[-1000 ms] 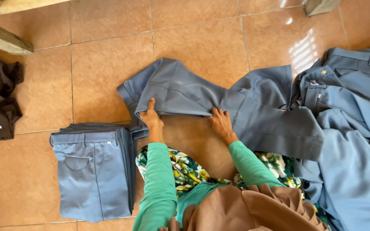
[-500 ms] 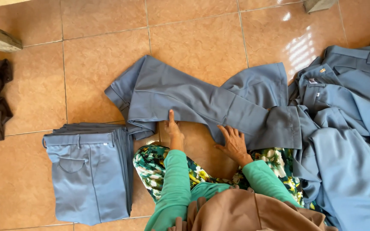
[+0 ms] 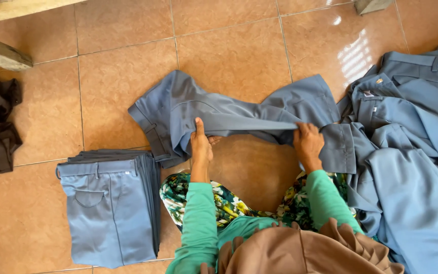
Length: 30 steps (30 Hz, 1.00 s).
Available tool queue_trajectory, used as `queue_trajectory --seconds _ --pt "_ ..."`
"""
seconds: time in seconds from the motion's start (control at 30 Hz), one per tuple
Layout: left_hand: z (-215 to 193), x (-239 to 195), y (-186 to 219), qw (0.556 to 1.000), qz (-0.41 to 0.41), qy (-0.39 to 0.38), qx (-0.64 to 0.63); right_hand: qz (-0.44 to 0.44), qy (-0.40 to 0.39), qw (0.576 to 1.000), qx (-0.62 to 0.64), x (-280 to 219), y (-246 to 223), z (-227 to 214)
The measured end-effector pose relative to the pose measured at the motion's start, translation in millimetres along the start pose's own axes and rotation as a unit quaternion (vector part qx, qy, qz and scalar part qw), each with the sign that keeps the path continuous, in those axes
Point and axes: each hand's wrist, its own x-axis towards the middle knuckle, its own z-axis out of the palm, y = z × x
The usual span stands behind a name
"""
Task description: The person sits on a tiled floor and folds several pairs of gray trousers by hand. They smooth the fabric, fold the legs together, and then fold the trousers into neat rectangles, stacking them as they finish.
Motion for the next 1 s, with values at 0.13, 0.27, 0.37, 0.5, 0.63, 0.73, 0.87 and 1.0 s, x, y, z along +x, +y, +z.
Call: queue_trajectory --seconds 0.13,0.27,0.37,0.5,0.63,0.73,0.87,1.0 --pt "-19.0 6.3 4.2 0.991 -0.039 -0.021 -0.128 -0.037 0.141 0.985 0.097 65.7 -11.6 -34.3" --pt "-62.2 45.7 -16.1 0.969 -0.073 -0.008 -0.236 -0.173 0.160 0.956 0.177 54.9 -24.5 -18.7" --pt "-78.7 55.5 -13.1 0.951 -0.099 -0.001 -0.293 -0.233 0.132 0.954 0.135 30.0 -31.3 -8.8" --pt "-73.6 34.9 8.5 0.936 -0.108 -0.002 -0.334 -0.141 0.090 0.983 0.071 33.7 -29.9 15.0" --pt "-78.3 37.7 3.9 0.931 -0.114 -0.011 -0.347 -0.091 -0.137 0.975 0.146 60.5 -44.3 12.9" --pt "-81.8 37.3 2.2 0.928 -0.107 -0.001 -0.356 -0.114 -0.251 0.950 0.145 46.1 -56.9 26.9" --pt "-92.4 44.3 0.2 0.921 -0.110 0.001 -0.373 -0.101 -0.393 0.909 0.096 4.3 -79.0 27.2" --pt "-110.0 61.6 -0.9 0.916 -0.099 0.005 -0.388 -0.080 -0.340 0.926 0.144 -16.3 -99.3 -9.5"
